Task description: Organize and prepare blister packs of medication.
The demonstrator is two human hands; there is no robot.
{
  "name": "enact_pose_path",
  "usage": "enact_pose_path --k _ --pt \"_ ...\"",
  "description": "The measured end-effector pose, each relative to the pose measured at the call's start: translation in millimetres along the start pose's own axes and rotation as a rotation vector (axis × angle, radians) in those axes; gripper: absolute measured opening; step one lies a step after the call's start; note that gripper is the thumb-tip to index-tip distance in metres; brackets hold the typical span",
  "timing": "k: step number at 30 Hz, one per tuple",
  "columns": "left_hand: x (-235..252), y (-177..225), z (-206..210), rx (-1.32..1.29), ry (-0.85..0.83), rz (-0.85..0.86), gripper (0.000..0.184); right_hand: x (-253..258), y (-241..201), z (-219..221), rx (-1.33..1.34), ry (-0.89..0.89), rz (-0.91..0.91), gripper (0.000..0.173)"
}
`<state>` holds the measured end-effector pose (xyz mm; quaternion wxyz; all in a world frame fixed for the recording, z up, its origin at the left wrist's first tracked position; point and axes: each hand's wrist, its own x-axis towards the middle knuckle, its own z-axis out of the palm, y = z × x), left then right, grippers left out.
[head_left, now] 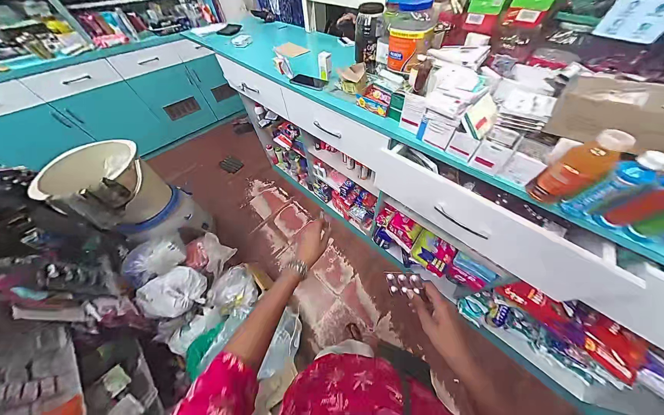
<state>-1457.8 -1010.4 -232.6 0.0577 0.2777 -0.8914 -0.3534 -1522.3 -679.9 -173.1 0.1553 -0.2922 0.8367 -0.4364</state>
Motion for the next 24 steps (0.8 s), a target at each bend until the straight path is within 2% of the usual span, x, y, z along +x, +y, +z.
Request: enact_pose_path --k 2,5,7,8,10,13,15,18,20,22,24 --pt "107 20 -34 0.175 -0.077 0.080 0.046 56 -8 10 -0.033 0.074 -0.068 0.031" --pt "259 43 -80 0.358 -0.042 0.192 0.050 141 -16 20 -0.016 0.208 -0.181 0.034" --pt "337 50 -103 0.469 -0.129 0.172 0.055 199 -19 28 -0.023 0.345 -0.246 0.032" --pt "367 49 -112 0.516 -0.195 0.154 0.055 231 -22 35 -0.017 0.411 -0.281 0.032" --pt "422 12 -105 0.571 -0.278 0.192 0.055 296 -28 58 0.038 0.506 -0.350 0.032" --pt "450 -44 -88 0.443 -0.339 0.309 0.057 375 -47 91 0.051 0.507 -0.443 0.031" --pt "450 -52 -98 0.403 -0.348 0.366 0.057 419 -71 112 0.033 0.517 -0.453 0.031" --pt "435 -63 -115 0.400 -0.438 0.430 0.050 455 -103 127 0.014 0.509 -0.389 0.030" --pt "422 -81 -131 0.398 -0.440 0.554 0.043 472 -117 133 -0.028 0.549 -0.326 0.033" --pt "410 -109 -159 0.332 -0.344 0.766 0.036 481 -125 142 -0.064 0.623 -0.236 0.037" --pt "408 -135 -201 0.216 -0.119 0.933 0.033 483 -131 156 -0.060 0.719 -0.100 0.042"
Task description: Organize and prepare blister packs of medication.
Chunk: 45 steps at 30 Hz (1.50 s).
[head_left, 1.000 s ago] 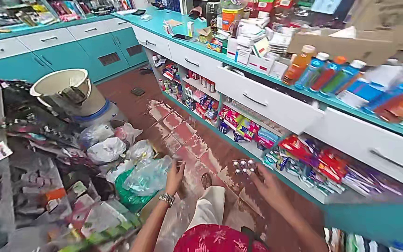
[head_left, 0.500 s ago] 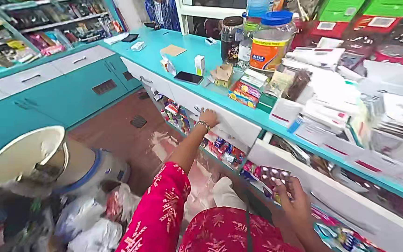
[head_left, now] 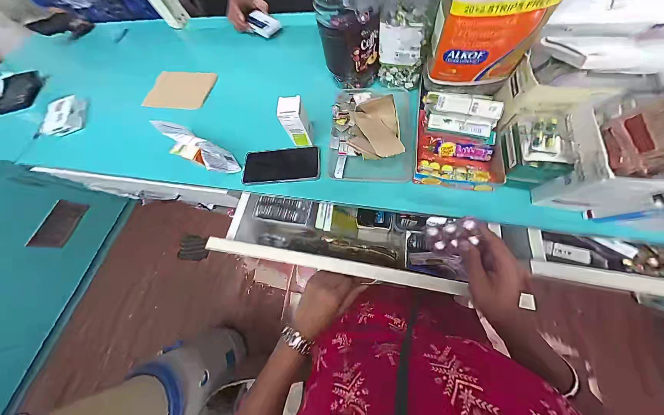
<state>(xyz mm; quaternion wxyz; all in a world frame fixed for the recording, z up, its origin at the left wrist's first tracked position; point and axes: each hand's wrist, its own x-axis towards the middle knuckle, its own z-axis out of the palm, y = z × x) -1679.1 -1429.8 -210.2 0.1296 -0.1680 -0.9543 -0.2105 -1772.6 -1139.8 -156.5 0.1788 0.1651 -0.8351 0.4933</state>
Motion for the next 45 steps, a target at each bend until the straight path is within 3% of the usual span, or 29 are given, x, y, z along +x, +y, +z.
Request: enact_pose_path --k 2,4,7,10,14,19,22,25,31,45 --pt "-21 -25 -36 0.010 0.208 0.008 0.040 -12 -13 7 -0.064 0.072 0.150 0.046" --pt "-34 -52 -59 0.024 0.274 -0.045 0.046 -29 -25 12 -0.160 0.091 0.268 0.049" --pt "-44 -83 -67 -0.003 0.176 -0.037 0.045 -58 -47 15 -0.235 0.119 0.382 0.043" --pt "-53 -91 -89 -0.055 -0.044 -0.055 0.037 -73 -80 28 -0.158 0.094 0.482 0.038" --pt "-46 -116 -118 -0.048 -0.129 -0.152 0.027 -81 -117 68 -0.097 -0.012 0.407 0.036" --pt "-37 -120 -103 -0.038 -0.200 -0.073 0.037 -74 -145 115 -0.161 -0.205 0.178 0.033" --pt "-27 -103 -105 -0.012 -0.494 -0.238 0.042 -66 -157 129 -0.231 -0.240 0.038 0.029" --pt "-22 -98 -108 0.010 -0.624 -0.346 0.043 -68 -159 138 -0.222 -0.263 0.010 0.025" --pt "-27 -94 -109 -0.020 -0.659 -0.396 0.049 -76 -161 145 -0.141 -0.319 0.066 0.022" --pt "-30 -99 -110 -0.191 -0.699 -0.451 0.033 -72 -160 147 -0.195 -0.259 0.048 0.025"
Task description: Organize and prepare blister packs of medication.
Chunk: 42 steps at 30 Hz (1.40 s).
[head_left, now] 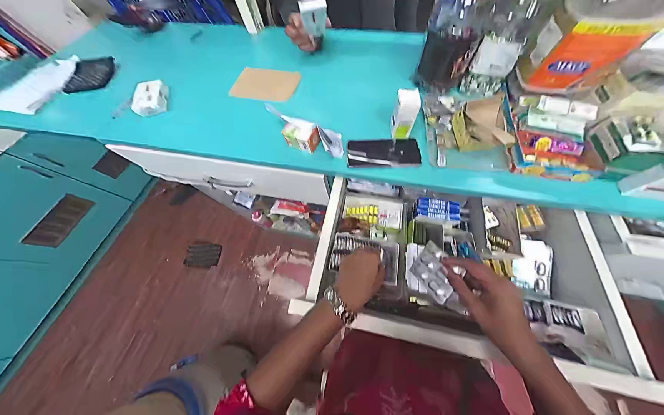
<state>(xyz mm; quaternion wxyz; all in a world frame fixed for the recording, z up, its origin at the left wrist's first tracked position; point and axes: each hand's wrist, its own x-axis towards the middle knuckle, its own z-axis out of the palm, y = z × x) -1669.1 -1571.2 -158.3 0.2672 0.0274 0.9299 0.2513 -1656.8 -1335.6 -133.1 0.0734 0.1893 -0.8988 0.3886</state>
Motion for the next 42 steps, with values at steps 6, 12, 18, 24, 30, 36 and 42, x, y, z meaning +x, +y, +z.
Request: enact_pose_path --k 6,12,18,24,30,36,42 --pt "4 1 -6 0.027 -0.011 -0.029 0.042 -4 5 4 0.022 -0.027 0.083 0.027" --pt "2 3 -2 0.046 -0.058 -0.015 0.036 -1 -5 16 0.013 -0.084 0.060 0.029" --pt "-2 2 -6 0.013 -0.111 -0.050 0.038 7 -18 21 -0.067 -0.115 0.023 0.030" --pt "-5 3 -5 0.020 -0.097 -0.087 0.040 12 -27 37 -0.087 -0.227 0.030 0.030" --pt "-5 4 -6 0.036 -0.111 -0.084 0.036 20 -37 59 -0.214 -0.377 0.011 0.031" --pt "-7 4 -7 0.028 -0.097 -0.077 0.036 32 -38 57 -0.200 -0.484 0.110 0.033" --pt "-6 4 -5 0.046 -0.073 -0.060 0.034 50 -50 48 -0.163 -0.637 0.233 0.032"
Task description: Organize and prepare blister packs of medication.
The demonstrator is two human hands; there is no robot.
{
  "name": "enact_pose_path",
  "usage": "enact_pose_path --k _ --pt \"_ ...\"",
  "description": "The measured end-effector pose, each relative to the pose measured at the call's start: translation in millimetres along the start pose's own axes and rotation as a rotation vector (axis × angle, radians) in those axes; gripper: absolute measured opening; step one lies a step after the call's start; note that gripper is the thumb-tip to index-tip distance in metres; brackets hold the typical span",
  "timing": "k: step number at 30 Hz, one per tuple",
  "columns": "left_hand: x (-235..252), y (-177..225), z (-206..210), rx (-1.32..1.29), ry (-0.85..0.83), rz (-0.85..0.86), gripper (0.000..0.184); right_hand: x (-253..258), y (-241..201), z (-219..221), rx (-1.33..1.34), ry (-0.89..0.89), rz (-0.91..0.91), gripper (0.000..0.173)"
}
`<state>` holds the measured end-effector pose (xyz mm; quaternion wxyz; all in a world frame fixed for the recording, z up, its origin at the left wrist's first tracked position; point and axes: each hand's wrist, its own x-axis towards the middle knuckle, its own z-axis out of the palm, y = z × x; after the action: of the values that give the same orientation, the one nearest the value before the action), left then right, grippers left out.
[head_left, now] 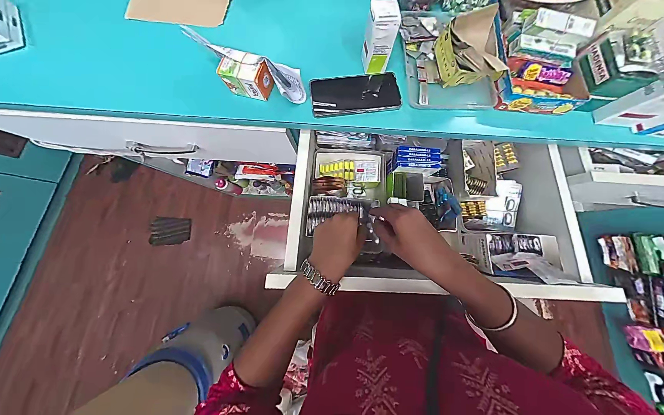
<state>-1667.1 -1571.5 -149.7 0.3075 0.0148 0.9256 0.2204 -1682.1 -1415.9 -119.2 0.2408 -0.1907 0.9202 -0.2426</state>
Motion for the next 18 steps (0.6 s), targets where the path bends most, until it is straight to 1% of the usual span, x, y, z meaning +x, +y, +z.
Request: enact_pose_path --k 3,6,10,14,16,18 --pt "0 -2 1 0.001 0.011 -0.004 0.035 13 -10 -13 -0.001 -0.170 0.051 0.030" --pt "-1 -2 7 0.015 0.073 0.019 0.035 24 -12 -16 0.046 -0.240 0.076 0.029" --pt "-2 -7 14 0.024 0.201 0.094 0.030 24 -12 -17 0.079 -0.244 0.042 0.025" --pt "-1 -10 19 0.078 0.205 0.098 0.034 27 -7 -22 0.149 -0.246 -0.028 0.022" --pt "1 -14 22 0.082 0.214 0.119 0.030 31 -4 -22 0.167 -0.257 -0.054 0.021" --pt "1 -16 25 0.080 0.234 0.144 0.028 35 -3 -18 0.150 -0.275 -0.020 0.023"
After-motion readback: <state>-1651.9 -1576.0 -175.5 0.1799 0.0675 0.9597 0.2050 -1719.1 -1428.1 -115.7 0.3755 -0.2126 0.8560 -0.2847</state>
